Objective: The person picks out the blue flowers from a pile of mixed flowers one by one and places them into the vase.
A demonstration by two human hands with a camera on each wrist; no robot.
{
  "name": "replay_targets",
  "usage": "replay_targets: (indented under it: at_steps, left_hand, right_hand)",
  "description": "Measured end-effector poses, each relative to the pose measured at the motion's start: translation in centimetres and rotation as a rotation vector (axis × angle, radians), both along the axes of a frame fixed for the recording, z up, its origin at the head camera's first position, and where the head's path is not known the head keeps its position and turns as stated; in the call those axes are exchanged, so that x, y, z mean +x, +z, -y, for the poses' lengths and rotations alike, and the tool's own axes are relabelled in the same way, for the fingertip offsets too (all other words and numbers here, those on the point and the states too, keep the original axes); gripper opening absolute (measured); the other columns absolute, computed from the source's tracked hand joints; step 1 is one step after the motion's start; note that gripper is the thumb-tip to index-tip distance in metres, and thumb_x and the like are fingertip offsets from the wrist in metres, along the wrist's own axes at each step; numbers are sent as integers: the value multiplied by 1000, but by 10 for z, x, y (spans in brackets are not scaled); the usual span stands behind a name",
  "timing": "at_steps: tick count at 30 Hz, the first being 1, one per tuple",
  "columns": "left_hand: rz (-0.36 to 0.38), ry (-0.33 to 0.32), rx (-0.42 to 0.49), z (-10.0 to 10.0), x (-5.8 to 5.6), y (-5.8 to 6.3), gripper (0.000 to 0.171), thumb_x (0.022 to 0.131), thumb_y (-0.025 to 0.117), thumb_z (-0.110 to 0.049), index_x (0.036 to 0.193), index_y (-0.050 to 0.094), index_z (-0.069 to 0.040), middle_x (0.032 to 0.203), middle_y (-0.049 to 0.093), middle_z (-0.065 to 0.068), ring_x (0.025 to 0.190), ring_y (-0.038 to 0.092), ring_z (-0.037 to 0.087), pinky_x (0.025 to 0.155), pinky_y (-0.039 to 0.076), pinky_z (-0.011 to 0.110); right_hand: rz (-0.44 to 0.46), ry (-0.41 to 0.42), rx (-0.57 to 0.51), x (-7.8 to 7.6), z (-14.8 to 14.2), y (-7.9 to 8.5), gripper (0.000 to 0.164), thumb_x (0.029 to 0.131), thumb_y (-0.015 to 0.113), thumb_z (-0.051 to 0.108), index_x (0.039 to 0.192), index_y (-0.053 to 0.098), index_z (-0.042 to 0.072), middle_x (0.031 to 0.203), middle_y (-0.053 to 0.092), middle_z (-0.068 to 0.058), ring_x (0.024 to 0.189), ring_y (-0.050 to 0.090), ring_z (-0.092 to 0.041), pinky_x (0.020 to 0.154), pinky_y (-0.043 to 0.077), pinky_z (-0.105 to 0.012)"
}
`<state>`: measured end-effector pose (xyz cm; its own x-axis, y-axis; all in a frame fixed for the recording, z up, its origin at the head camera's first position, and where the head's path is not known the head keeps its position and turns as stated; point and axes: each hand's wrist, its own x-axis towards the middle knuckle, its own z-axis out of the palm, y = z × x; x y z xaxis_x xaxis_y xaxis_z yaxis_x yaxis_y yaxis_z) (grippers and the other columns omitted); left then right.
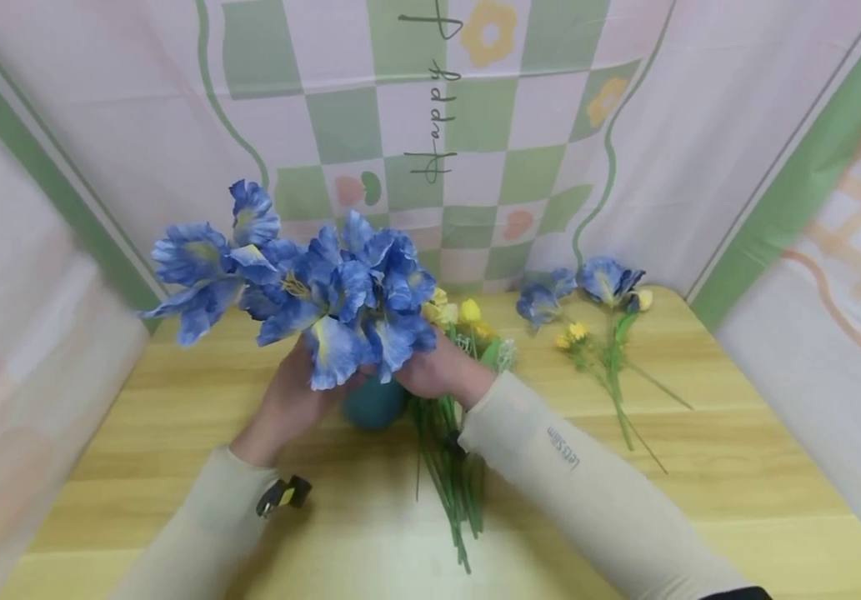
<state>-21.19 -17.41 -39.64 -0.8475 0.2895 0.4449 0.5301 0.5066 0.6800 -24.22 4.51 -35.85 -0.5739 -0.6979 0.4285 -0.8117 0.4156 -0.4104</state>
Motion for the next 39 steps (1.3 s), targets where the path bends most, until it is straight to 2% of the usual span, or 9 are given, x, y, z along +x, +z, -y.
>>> replay_targets:
  at_steps: [3,7,11,15,17,27,34,37,39]
  left_hand:
    - [28,30,19,3,-1,-2,84,88,79,-26,153,30,-6,143,50,15,126,51,32,102,44,51]
    - [47,56,13,5,-2,-7,81,85,83,-23,149,37,-3,137,55,18,122,55,34,100,46,51]
    - [39,64,3,3,-2,-9,79,84,83,-24,146,40,-2,133,59,18,119,57,34,97,48,52]
    - [24,60,-3,0,-3,-10,78,83,84,-24,145,41,0,131,60,18,118,58,34,96,49,52]
    - [31,57,4,-2,-4,-11,78,83,84,-23,144,41,1,129,60,18,117,59,34,96,49,51]
    - [73,70,31,-1,-2,-11,77,84,84,-21,144,41,0,130,60,17,118,58,32,98,48,49]
    - [83,84,16,2,0,-10,79,83,84,-22,144,40,-1,131,59,18,118,58,33,97,49,49]
    - [89,78,22,3,0,-10,77,83,84,-22,143,40,-1,131,59,17,118,58,31,96,50,49]
    - [89,72,31,3,0,-9,77,83,84,-21,143,41,-2,131,59,16,118,58,31,95,50,49]
  right_hand:
    - [74,-52,-48,1,-2,-9,52,96,69,20,140,50,-1,137,55,-16,125,52,-28,105,42,-42]
    - [194,-209,-35,7,-15,-23,72,92,74,29,151,39,8,147,47,-13,131,47,-29,108,38,-44]
    - [242,-334,-21,15,-42,-28,81,94,70,35,156,26,6,152,40,-16,133,44,-34,110,35,-49]
    - [228,-381,-49,18,-78,-31,76,97,67,32,155,26,5,150,43,-14,132,46,-33,108,37,-51]
    - [200,-425,-22,19,-98,-33,73,97,65,31,154,29,4,147,45,-16,128,48,-36,106,40,-53]
    - [109,-640,241,10,-192,-55,58,98,60,22,141,40,-11,135,44,-33,119,47,-50,99,39,-65]
    - [189,-705,390,7,-234,-65,66,98,57,24,141,33,-19,138,34,-45,121,39,-62,100,33,-70]
    - [228,-725,409,5,-250,-64,63,97,59,26,133,40,-22,123,46,-46,107,49,-61,90,40,-72]
    - [283,-733,403,2,-259,-63,53,98,59,28,121,51,-20,105,57,-39,91,58,-53,80,46,-69]
